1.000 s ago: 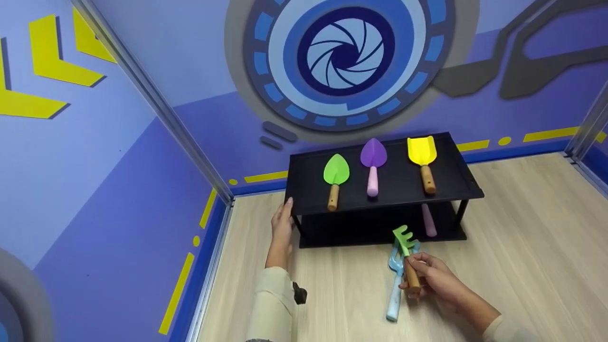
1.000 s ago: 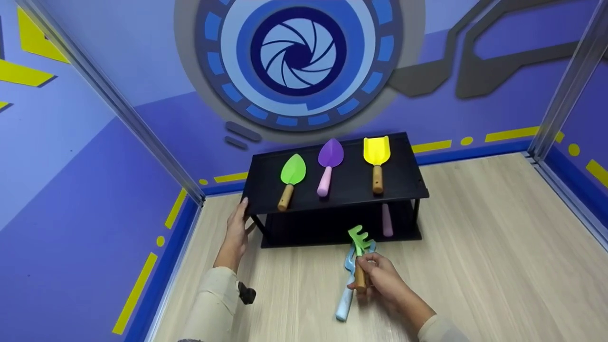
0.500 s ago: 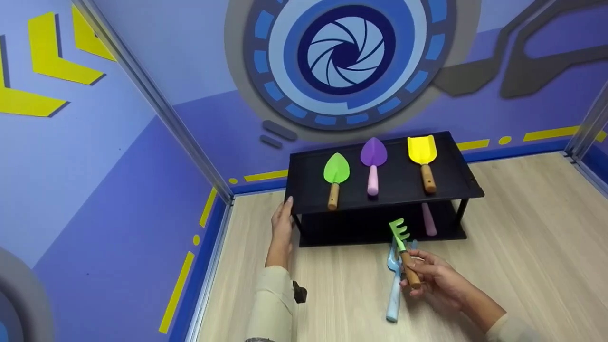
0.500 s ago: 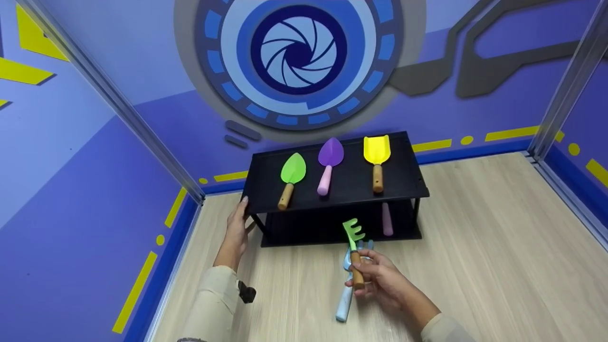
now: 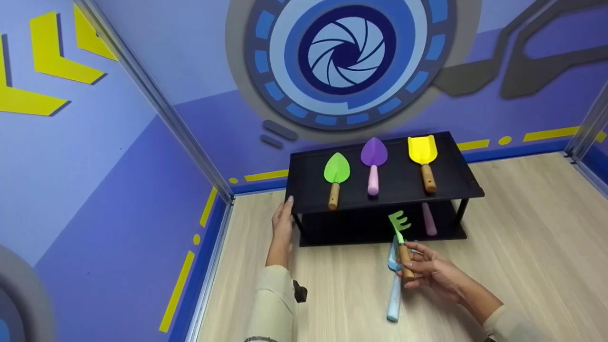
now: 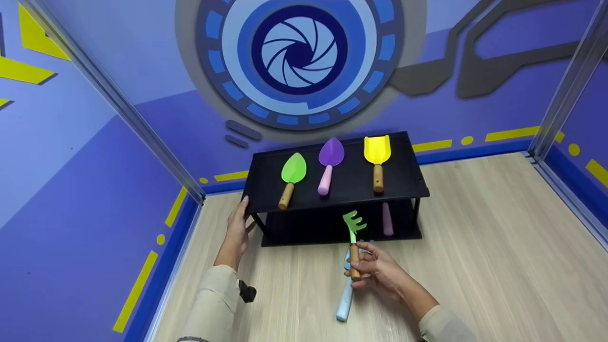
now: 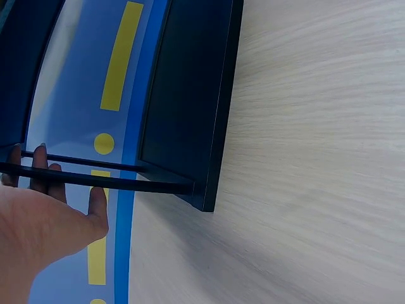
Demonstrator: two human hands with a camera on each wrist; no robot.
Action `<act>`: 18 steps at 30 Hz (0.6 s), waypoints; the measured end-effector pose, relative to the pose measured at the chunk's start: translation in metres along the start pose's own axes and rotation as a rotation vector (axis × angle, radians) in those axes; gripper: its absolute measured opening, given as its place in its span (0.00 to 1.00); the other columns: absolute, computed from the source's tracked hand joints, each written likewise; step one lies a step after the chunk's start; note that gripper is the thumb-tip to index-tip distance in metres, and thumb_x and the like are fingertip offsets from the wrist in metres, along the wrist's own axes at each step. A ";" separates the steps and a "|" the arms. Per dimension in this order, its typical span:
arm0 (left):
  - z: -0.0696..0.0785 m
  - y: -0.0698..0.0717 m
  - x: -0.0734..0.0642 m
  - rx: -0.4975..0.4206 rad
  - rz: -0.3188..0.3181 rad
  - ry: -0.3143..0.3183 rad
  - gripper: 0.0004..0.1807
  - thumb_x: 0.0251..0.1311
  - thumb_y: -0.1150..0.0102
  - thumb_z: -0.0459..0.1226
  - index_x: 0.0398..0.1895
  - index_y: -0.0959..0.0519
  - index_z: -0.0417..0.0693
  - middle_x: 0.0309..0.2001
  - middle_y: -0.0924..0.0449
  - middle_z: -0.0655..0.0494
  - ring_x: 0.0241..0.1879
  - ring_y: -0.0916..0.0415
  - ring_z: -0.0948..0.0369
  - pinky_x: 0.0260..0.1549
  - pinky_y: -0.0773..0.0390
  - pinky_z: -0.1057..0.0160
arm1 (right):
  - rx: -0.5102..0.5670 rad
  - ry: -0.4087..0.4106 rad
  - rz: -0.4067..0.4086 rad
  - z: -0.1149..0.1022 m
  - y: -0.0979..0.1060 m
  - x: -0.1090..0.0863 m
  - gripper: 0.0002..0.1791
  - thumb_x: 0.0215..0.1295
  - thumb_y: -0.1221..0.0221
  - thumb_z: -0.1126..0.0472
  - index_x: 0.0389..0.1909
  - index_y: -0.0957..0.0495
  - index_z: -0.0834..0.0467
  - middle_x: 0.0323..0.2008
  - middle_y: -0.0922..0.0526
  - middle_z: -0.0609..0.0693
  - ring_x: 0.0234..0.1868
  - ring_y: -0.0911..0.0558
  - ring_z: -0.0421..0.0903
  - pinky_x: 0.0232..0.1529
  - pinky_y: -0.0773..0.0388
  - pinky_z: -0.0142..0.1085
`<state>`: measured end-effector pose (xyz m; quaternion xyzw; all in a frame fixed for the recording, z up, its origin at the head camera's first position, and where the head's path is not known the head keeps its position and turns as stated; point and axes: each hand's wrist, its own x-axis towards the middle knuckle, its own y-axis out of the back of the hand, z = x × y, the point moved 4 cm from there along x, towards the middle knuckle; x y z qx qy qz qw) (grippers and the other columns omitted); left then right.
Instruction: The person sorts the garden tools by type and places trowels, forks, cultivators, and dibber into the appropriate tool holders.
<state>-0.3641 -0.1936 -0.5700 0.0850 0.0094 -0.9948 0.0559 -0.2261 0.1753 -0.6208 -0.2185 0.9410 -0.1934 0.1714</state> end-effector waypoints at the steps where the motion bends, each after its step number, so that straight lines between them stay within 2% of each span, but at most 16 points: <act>1: 0.000 0.000 0.000 -0.001 -0.001 0.001 0.51 0.74 0.47 0.66 0.87 0.49 0.48 0.88 0.53 0.45 0.87 0.54 0.41 0.86 0.52 0.38 | -0.007 0.002 0.000 0.000 0.000 0.002 0.47 0.78 0.42 0.65 0.84 0.64 0.63 0.62 0.26 0.56 0.55 0.10 0.49 0.47 0.09 0.38; 6: 0.001 -0.001 -0.001 -0.012 -0.016 -0.018 0.48 0.75 0.48 0.65 0.87 0.46 0.49 0.88 0.51 0.46 0.87 0.55 0.41 0.86 0.52 0.39 | -0.050 0.009 0.024 0.002 0.002 0.011 0.52 0.77 0.40 0.67 0.85 0.69 0.66 0.64 0.28 0.58 0.56 0.11 0.49 0.50 0.09 0.40; 14: 0.000 -0.001 0.001 -0.014 -0.013 -0.031 0.44 0.77 0.48 0.63 0.86 0.42 0.49 0.87 0.48 0.47 0.87 0.53 0.42 0.86 0.50 0.39 | -0.140 0.008 0.193 0.007 0.006 0.024 0.50 0.74 0.38 0.67 0.83 0.62 0.69 0.57 0.27 0.59 0.48 0.12 0.46 0.46 0.08 0.38; 18: 0.000 -0.001 0.002 -0.017 -0.011 -0.034 0.45 0.76 0.48 0.63 0.86 0.43 0.48 0.87 0.48 0.46 0.87 0.53 0.42 0.86 0.50 0.39 | -0.160 0.007 0.245 0.011 0.005 0.026 0.48 0.73 0.38 0.68 0.81 0.60 0.72 0.54 0.29 0.59 0.46 0.12 0.47 0.45 0.08 0.40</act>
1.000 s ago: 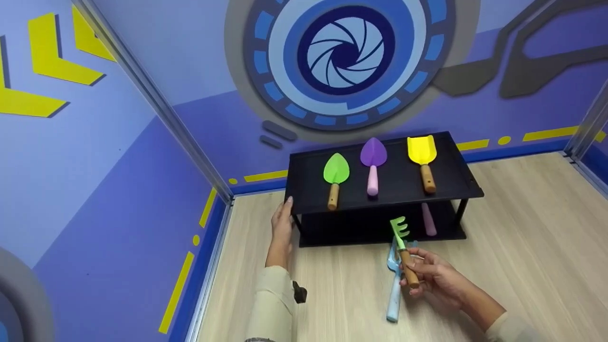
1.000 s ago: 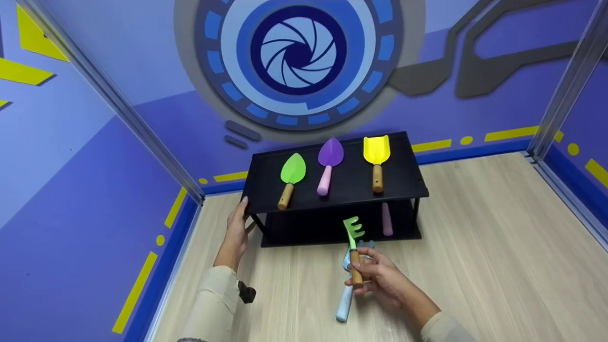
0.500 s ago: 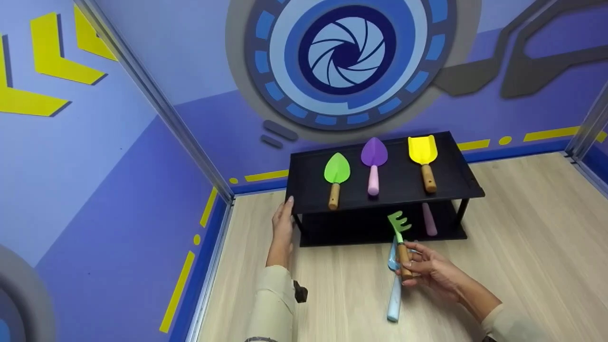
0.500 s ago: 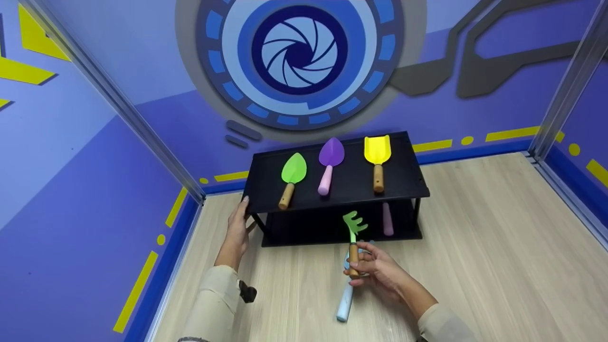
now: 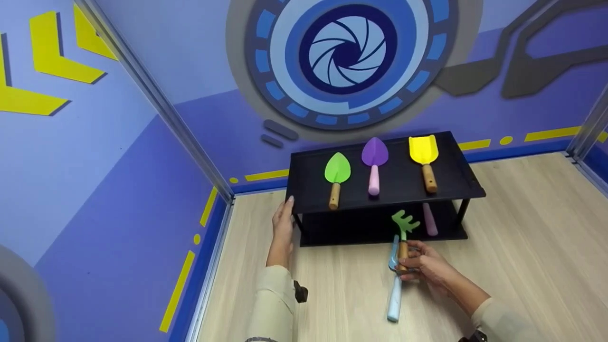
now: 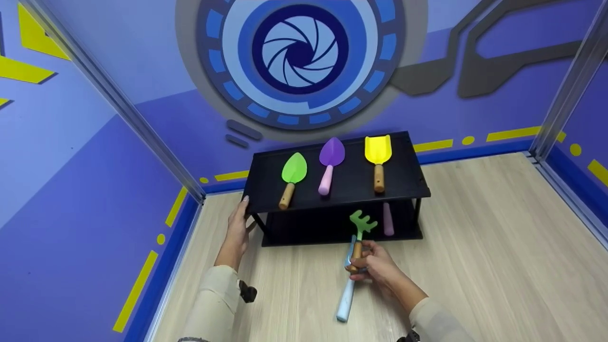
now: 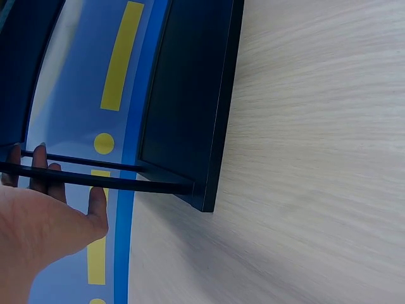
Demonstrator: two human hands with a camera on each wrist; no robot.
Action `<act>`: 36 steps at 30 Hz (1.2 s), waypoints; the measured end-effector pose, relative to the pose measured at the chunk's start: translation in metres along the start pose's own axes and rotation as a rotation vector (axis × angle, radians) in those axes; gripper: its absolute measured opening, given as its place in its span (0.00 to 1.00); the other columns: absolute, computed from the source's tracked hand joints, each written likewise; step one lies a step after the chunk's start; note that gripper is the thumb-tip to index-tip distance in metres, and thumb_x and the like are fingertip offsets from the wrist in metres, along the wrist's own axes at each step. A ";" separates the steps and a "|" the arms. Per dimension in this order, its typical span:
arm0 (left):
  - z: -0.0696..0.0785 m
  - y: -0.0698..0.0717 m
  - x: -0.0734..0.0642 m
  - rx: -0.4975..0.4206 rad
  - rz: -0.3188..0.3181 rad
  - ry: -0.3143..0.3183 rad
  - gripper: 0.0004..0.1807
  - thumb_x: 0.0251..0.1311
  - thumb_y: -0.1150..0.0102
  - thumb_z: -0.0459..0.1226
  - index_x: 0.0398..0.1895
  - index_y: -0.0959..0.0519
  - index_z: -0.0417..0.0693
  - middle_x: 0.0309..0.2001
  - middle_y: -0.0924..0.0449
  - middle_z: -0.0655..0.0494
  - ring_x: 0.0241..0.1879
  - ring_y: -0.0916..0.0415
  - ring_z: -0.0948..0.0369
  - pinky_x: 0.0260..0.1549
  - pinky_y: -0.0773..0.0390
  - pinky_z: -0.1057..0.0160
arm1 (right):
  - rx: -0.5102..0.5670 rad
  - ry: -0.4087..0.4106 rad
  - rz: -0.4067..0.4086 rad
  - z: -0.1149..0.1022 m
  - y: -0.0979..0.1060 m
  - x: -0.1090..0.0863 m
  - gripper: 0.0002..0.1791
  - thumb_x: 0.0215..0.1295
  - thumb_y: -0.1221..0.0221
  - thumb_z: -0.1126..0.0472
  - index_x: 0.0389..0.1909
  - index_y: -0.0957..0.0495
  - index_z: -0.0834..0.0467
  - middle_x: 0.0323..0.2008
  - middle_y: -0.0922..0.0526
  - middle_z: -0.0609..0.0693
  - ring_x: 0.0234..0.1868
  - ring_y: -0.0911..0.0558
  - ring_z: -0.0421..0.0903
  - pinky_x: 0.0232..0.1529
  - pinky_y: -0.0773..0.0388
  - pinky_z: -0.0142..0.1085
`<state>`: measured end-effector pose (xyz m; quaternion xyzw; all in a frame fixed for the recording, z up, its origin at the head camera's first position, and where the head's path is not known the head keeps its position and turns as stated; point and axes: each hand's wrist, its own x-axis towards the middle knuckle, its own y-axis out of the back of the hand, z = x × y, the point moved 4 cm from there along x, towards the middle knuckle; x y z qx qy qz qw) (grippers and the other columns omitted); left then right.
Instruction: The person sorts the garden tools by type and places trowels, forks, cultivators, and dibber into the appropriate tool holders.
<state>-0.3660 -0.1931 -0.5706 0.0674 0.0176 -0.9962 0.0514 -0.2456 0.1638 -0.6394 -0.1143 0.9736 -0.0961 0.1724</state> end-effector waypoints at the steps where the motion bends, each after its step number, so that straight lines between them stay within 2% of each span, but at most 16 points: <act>1: 0.000 0.000 0.000 -0.001 0.001 0.002 0.45 0.76 0.47 0.63 0.86 0.42 0.49 0.87 0.48 0.46 0.87 0.53 0.42 0.86 0.50 0.39 | -0.009 0.000 0.011 0.001 0.000 0.000 0.48 0.73 0.38 0.68 0.81 0.59 0.72 0.54 0.29 0.59 0.46 0.12 0.47 0.45 0.08 0.40; 10: 0.002 -0.002 0.000 0.017 0.001 0.009 0.45 0.76 0.48 0.64 0.86 0.43 0.51 0.87 0.49 0.47 0.87 0.53 0.41 0.85 0.52 0.36 | -0.080 -0.040 0.091 0.004 -0.003 0.004 0.44 0.72 0.37 0.67 0.79 0.51 0.74 0.49 0.23 0.57 0.41 0.12 0.44 0.40 0.09 0.37; 17: 0.002 -0.002 0.002 0.003 0.002 0.009 0.47 0.77 0.49 0.62 0.87 0.46 0.47 0.87 0.51 0.42 0.87 0.53 0.38 0.85 0.51 0.37 | -0.122 -0.037 0.060 0.003 -0.005 0.007 0.43 0.74 0.38 0.65 0.78 0.51 0.77 0.44 0.18 0.54 0.36 0.15 0.40 0.39 0.11 0.34; 27: 0.000 0.000 0.000 0.014 0.017 0.017 0.48 0.75 0.47 0.63 0.87 0.45 0.47 0.87 0.49 0.44 0.86 0.50 0.40 0.85 0.49 0.38 | -0.108 -0.034 0.001 0.008 -0.012 0.012 0.42 0.74 0.38 0.66 0.78 0.51 0.76 0.54 0.22 0.61 0.42 0.14 0.45 0.41 0.10 0.38; 36: 0.000 0.000 0.000 0.019 0.014 0.002 0.47 0.76 0.48 0.63 0.86 0.45 0.46 0.87 0.49 0.43 0.86 0.51 0.39 0.85 0.49 0.37 | -0.147 -0.009 -0.036 0.006 -0.025 0.014 0.43 0.72 0.37 0.68 0.78 0.50 0.77 0.54 0.23 0.64 0.42 0.12 0.49 0.38 0.10 0.39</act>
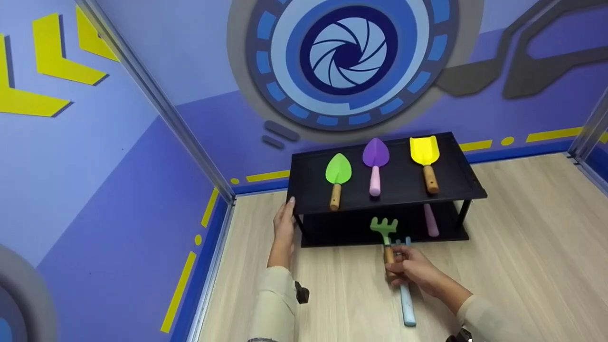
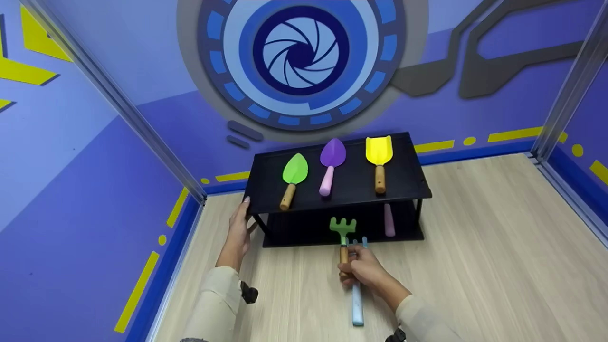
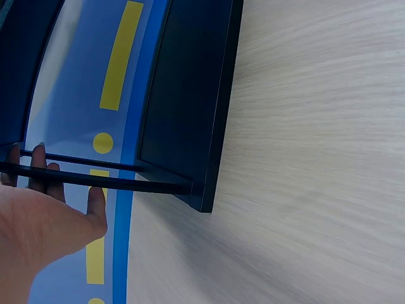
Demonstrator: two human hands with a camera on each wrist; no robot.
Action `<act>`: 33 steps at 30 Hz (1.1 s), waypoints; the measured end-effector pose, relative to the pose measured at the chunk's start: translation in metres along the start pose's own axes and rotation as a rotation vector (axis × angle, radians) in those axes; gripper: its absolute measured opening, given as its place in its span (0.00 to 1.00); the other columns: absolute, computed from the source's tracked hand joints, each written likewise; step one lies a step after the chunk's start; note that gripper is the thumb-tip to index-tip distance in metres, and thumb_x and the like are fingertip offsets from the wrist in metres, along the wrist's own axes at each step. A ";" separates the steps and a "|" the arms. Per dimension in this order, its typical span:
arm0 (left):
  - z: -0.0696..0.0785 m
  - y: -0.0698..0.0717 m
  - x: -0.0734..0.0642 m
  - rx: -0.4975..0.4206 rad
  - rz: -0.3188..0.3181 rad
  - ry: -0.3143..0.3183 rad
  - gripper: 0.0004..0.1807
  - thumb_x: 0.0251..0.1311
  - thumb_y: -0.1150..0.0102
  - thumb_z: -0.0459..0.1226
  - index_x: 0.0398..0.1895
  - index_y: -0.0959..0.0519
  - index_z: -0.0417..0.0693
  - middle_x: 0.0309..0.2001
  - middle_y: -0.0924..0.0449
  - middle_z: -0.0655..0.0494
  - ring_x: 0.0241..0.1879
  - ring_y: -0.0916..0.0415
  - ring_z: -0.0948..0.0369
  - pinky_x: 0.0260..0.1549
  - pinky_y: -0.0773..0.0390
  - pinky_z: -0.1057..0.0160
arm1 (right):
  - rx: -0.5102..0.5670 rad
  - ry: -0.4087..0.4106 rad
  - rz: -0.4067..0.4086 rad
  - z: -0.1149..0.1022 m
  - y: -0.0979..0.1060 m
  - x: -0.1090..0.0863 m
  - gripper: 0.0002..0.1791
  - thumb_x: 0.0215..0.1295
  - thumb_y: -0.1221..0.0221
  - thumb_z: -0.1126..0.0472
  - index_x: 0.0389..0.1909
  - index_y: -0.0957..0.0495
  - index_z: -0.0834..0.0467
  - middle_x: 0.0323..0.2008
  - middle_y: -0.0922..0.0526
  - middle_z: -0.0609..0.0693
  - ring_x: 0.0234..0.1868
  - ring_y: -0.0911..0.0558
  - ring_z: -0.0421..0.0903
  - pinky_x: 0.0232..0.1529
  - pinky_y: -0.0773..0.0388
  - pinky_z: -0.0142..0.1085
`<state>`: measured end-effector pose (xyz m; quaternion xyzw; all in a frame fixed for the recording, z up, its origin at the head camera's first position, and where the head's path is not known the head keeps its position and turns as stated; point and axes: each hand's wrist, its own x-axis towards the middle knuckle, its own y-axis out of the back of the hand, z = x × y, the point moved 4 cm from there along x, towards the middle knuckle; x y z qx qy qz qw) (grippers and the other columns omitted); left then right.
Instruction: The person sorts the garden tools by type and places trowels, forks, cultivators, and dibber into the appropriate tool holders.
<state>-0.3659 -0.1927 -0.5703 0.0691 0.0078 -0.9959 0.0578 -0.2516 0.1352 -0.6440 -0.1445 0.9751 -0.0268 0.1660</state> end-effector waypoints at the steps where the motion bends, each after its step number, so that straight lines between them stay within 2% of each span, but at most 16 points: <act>1: 0.000 0.000 0.000 -0.003 -0.002 -0.004 0.47 0.76 0.48 0.63 0.86 0.45 0.46 0.87 0.49 0.43 0.86 0.51 0.39 0.85 0.49 0.37 | -0.001 0.002 -0.001 0.000 -0.001 0.000 0.43 0.71 0.37 0.68 0.78 0.49 0.77 0.54 0.23 0.65 0.42 0.12 0.50 0.38 0.10 0.39; 5: -0.003 0.001 0.001 -0.004 -0.001 0.007 0.48 0.76 0.48 0.63 0.87 0.47 0.45 0.87 0.50 0.43 0.87 0.53 0.39 0.86 0.51 0.38 | 0.002 -0.006 0.004 0.001 -0.004 0.001 0.42 0.70 0.36 0.69 0.77 0.48 0.78 0.55 0.25 0.66 0.41 0.12 0.49 0.36 0.11 0.37; 9: -0.005 0.002 -0.001 -0.005 0.016 0.048 0.52 0.74 0.48 0.66 0.88 0.51 0.46 0.88 0.53 0.43 0.87 0.55 0.41 0.86 0.52 0.38 | 0.004 -0.023 0.023 0.000 -0.005 0.003 0.42 0.70 0.36 0.68 0.77 0.48 0.78 0.54 0.27 0.62 0.39 0.13 0.46 0.35 0.13 0.35; 13: -0.004 0.002 -0.002 -0.009 0.023 0.051 0.52 0.74 0.48 0.66 0.88 0.52 0.46 0.88 0.52 0.43 0.87 0.54 0.41 0.86 0.51 0.39 | 0.005 -0.027 0.027 0.000 -0.006 0.005 0.41 0.70 0.36 0.68 0.76 0.47 0.78 0.51 0.28 0.59 0.37 0.16 0.45 0.33 0.14 0.34; 20: -0.004 0.002 -0.004 0.005 0.028 0.066 0.54 0.72 0.48 0.68 0.88 0.52 0.47 0.88 0.51 0.44 0.87 0.51 0.42 0.85 0.50 0.37 | -0.025 -0.030 0.026 0.004 -0.005 0.008 0.40 0.71 0.35 0.65 0.74 0.44 0.78 0.45 0.21 0.56 0.36 0.15 0.44 0.35 0.12 0.35; 24: -0.004 0.002 -0.006 0.007 0.025 0.074 0.54 0.72 0.48 0.68 0.88 0.51 0.49 0.88 0.51 0.46 0.87 0.51 0.43 0.85 0.51 0.36 | -0.032 -0.028 0.015 0.004 -0.004 0.009 0.39 0.72 0.36 0.64 0.74 0.44 0.78 0.44 0.15 0.57 0.36 0.13 0.44 0.35 0.13 0.34; 30: -0.001 0.001 -0.002 -0.003 0.007 0.026 0.49 0.74 0.48 0.66 0.87 0.46 0.50 0.87 0.49 0.46 0.87 0.52 0.42 0.86 0.50 0.38 | -0.018 -0.022 -0.006 0.005 -0.005 0.009 0.40 0.72 0.38 0.66 0.76 0.47 0.77 0.45 0.10 0.63 0.40 0.07 0.51 0.35 0.10 0.35; 33: -0.002 0.001 -0.002 -0.001 0.008 0.030 0.50 0.73 0.47 0.67 0.87 0.46 0.51 0.87 0.49 0.46 0.87 0.52 0.42 0.86 0.51 0.37 | -0.010 -0.017 -0.019 0.005 -0.005 0.009 0.41 0.73 0.38 0.66 0.76 0.49 0.77 0.45 0.10 0.63 0.41 0.07 0.51 0.38 0.09 0.35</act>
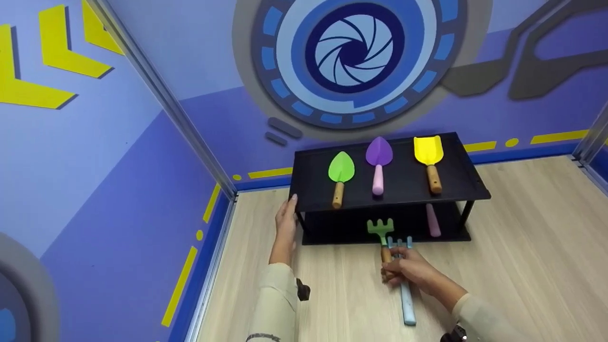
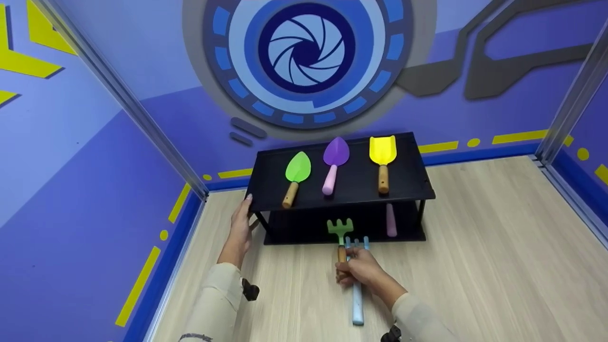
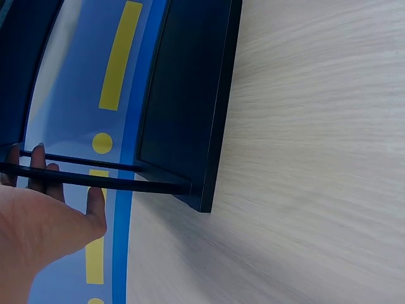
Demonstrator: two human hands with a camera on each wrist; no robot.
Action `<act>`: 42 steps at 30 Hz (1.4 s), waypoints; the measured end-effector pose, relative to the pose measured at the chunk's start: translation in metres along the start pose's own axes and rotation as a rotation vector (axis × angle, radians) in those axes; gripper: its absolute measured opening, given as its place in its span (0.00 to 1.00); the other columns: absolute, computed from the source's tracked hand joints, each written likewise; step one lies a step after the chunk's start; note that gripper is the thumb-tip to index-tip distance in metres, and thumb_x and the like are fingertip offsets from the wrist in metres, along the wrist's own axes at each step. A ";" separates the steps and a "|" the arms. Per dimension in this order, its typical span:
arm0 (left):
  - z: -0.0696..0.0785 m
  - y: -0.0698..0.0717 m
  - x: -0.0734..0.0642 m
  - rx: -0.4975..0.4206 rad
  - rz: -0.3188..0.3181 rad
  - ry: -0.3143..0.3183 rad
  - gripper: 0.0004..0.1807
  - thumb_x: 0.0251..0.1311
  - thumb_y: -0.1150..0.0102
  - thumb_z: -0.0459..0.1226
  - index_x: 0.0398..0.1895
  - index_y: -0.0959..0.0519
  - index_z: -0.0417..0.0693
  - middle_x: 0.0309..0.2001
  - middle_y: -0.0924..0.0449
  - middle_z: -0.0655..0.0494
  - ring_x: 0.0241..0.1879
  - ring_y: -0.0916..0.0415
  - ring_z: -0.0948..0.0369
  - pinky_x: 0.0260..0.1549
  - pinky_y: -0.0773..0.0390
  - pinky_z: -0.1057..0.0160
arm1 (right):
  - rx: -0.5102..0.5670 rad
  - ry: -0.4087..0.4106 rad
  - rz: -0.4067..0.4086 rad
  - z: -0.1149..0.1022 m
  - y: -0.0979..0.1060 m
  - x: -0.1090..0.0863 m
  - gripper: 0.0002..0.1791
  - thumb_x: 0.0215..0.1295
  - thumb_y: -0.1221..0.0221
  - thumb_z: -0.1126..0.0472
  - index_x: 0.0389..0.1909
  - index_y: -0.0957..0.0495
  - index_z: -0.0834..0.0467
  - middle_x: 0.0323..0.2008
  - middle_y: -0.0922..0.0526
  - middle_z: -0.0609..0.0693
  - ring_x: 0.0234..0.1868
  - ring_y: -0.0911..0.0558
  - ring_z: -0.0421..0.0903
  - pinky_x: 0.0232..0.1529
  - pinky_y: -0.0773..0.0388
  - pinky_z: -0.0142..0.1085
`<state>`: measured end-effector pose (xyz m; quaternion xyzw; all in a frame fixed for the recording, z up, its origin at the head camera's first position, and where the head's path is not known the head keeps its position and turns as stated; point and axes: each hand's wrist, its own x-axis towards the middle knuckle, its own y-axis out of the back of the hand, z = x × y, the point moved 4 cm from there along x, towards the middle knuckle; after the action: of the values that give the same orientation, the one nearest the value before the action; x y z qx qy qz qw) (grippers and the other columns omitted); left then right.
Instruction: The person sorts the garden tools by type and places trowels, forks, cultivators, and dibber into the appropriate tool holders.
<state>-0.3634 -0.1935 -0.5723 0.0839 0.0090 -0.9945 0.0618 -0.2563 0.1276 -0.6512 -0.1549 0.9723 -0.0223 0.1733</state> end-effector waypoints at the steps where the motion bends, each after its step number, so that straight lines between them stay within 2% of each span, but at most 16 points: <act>1: 0.000 0.000 0.000 0.001 -0.003 0.002 0.50 0.73 0.47 0.67 0.87 0.47 0.50 0.88 0.50 0.46 0.87 0.52 0.42 0.85 0.51 0.37 | 0.006 -0.001 0.001 0.000 0.000 0.000 0.41 0.73 0.38 0.66 0.76 0.49 0.77 0.45 0.09 0.63 0.41 0.07 0.51 0.38 0.09 0.36; 9: 0.000 -0.001 -0.001 0.003 0.011 0.012 0.53 0.73 0.48 0.67 0.88 0.52 0.48 0.88 0.52 0.44 0.87 0.52 0.42 0.86 0.50 0.39 | 0.033 0.004 -0.018 0.001 0.002 -0.002 0.41 0.74 0.39 0.66 0.76 0.51 0.78 0.45 0.09 0.64 0.41 0.07 0.51 0.40 0.09 0.36; 28: 0.000 -0.001 0.001 -0.004 0.003 -0.007 0.52 0.75 0.49 0.66 0.88 0.51 0.45 0.87 0.51 0.42 0.87 0.52 0.40 0.86 0.50 0.39 | -0.001 0.008 0.000 0.002 0.002 -0.002 0.42 0.74 0.39 0.65 0.77 0.50 0.78 0.45 0.10 0.62 0.41 0.08 0.50 0.39 0.10 0.35; 37: -0.001 -0.002 -0.003 0.001 -0.006 -0.011 0.51 0.73 0.48 0.67 0.88 0.48 0.52 0.88 0.51 0.45 0.87 0.53 0.41 0.85 0.51 0.35 | -0.004 0.016 -0.023 0.003 0.001 -0.002 0.43 0.76 0.40 0.63 0.78 0.53 0.78 0.44 0.09 0.60 0.41 0.08 0.48 0.39 0.10 0.35; 42: 0.001 -0.002 -0.002 -0.004 -0.005 -0.010 0.52 0.73 0.48 0.68 0.88 0.49 0.49 0.88 0.51 0.45 0.87 0.53 0.42 0.85 0.51 0.37 | -0.005 0.001 -0.018 0.003 0.003 -0.001 0.41 0.77 0.41 0.62 0.78 0.52 0.77 0.44 0.09 0.60 0.41 0.08 0.48 0.39 0.10 0.35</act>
<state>-0.3617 -0.1912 -0.5709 0.0787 0.0109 -0.9951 0.0596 -0.2551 0.1305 -0.6539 -0.1639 0.9711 -0.0217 0.1721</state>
